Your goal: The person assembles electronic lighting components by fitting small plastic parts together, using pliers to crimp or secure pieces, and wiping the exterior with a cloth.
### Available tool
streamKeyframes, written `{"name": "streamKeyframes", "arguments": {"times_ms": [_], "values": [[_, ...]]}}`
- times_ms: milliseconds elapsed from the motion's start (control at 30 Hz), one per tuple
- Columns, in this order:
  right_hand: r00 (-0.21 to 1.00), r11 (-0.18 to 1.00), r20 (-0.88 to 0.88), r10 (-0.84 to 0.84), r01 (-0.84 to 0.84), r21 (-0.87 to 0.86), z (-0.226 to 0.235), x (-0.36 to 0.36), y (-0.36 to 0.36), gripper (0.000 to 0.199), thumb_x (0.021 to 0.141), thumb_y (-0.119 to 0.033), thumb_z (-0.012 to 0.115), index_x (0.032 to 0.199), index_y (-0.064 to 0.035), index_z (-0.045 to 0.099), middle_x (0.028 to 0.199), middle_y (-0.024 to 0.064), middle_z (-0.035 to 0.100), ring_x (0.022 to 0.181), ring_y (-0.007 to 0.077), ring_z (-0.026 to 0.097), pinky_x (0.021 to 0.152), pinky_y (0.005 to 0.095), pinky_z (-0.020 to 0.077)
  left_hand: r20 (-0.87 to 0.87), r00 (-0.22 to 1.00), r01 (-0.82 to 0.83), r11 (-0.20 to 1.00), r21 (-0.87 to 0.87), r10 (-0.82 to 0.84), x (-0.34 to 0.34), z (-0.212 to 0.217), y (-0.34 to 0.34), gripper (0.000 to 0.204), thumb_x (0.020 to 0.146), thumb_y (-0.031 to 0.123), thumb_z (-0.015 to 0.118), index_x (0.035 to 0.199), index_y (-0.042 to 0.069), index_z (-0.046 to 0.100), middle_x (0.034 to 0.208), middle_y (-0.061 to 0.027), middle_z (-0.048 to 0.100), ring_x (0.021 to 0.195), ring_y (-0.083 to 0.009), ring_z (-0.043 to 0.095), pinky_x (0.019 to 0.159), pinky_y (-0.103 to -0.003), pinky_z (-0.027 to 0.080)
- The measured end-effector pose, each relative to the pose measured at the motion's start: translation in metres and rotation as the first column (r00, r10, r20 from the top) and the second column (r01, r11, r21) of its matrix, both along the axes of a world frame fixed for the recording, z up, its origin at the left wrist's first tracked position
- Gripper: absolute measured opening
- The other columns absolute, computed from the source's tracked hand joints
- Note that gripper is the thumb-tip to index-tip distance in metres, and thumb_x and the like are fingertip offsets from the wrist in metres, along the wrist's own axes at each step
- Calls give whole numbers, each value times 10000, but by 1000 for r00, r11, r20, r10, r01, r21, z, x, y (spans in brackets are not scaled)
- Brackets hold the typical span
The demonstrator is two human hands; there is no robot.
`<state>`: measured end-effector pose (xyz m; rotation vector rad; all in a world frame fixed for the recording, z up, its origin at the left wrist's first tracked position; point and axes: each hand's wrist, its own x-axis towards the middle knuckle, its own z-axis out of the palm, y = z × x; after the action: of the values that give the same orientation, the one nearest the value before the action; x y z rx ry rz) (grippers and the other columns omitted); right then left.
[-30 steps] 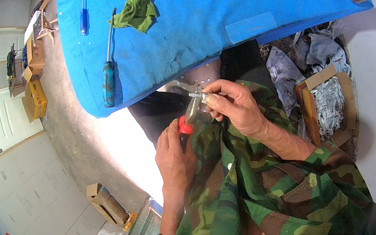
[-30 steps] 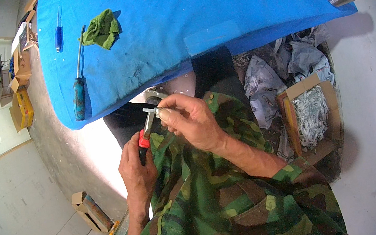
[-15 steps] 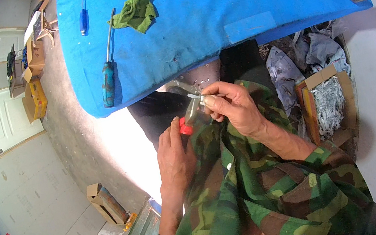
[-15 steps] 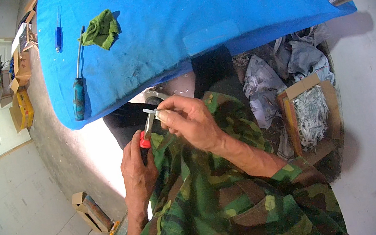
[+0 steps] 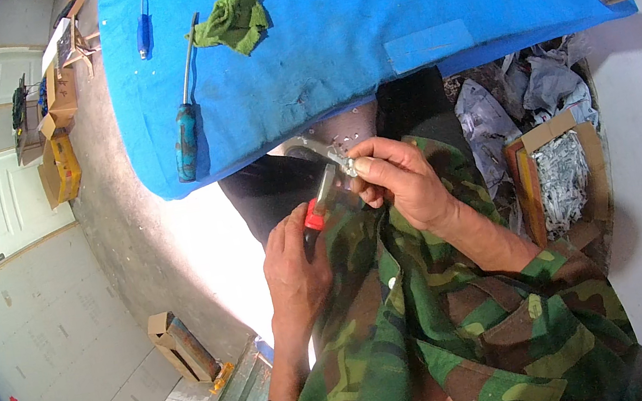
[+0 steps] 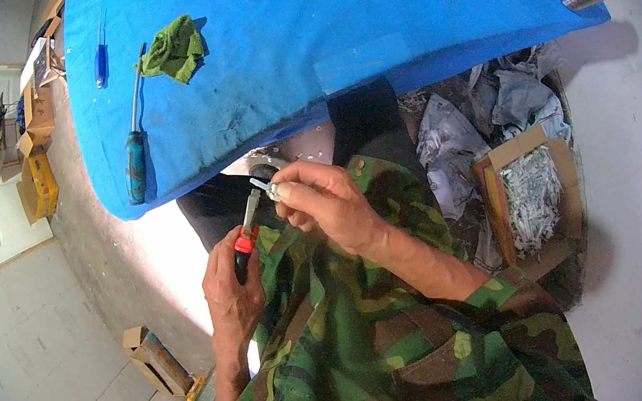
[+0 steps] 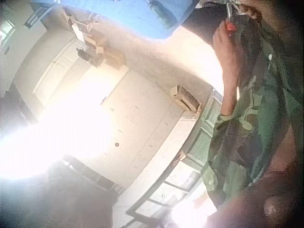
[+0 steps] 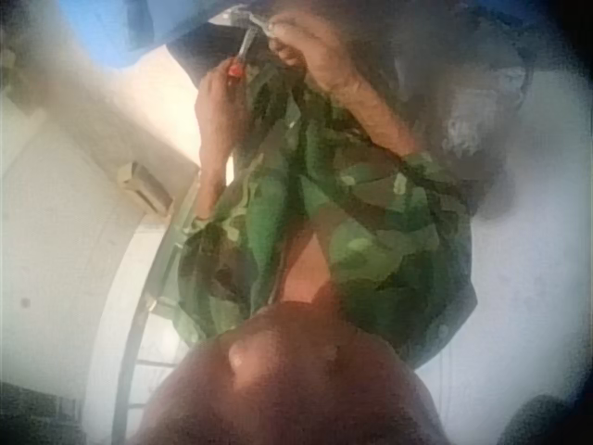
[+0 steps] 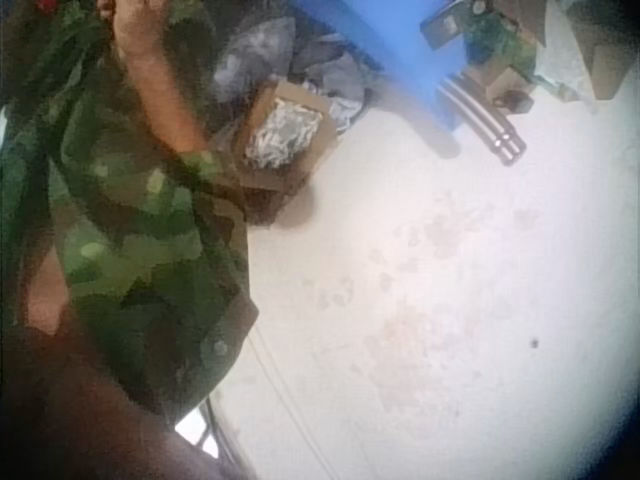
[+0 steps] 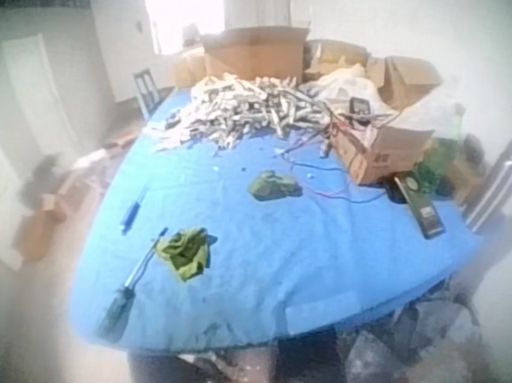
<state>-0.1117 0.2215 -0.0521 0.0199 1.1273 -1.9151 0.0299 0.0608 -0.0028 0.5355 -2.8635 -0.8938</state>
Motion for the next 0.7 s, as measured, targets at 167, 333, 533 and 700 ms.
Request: {"name": "streamKeyframes", "arguments": {"times_ms": [167, 333, 533, 700], "values": [[999, 999, 51, 3, -1, -40, -3, 2, 0, 275, 1057, -218, 643, 1269, -45, 663, 945, 13, 699, 747, 47, 596, 639, 212, 484, -13, 1000, -11, 993, 121, 13, 6, -8, -1, 276, 980, 72, 728, 1245, 19, 672, 1027, -159, 737, 892, -305, 728, 786, -380, 563], [981, 998, -193, -5, 15, 54, 7, -3, -3, 332, 1029, -188, 694, 1312, -22, 646, 1022, 8, 703, 812, 53, 624, 672, 224, 505, 106, 985, -171, 898, 405, 139, 10, -4, -6, 288, 1040, 218, 695, 1239, 9, 672, 815, -19, 653, 721, -129, 593, 656, -283, 472], [956, 991, -293, -3, 42, 125, 13, -5, 1, 314, 986, -127, 731, 1264, 6, 668, 1041, 20, 714, 892, 58, 635, 753, 236, 526, 103, 976, -217, 850, 479, 191, 7, -4, -6, 309, 1052, 264, 680, 1216, 2, 675, 765, 22, 600, 678, -93, 525, 616, -262, 420], [869, 971, -493, 39, 85, 225, 21, -6, 3, 312, 969, -106, 745, 1245, 23, 676, 1043, 28, 721, 911, 66, 638, 796, 243, 535, 76, 982, -188, 914, 359, 172, 0, 3, -9, 257, 1038, 204, 677, 1202, 5, 679, 765, -7, 599, 690, -112, 532, 634, -288, 440]]}}
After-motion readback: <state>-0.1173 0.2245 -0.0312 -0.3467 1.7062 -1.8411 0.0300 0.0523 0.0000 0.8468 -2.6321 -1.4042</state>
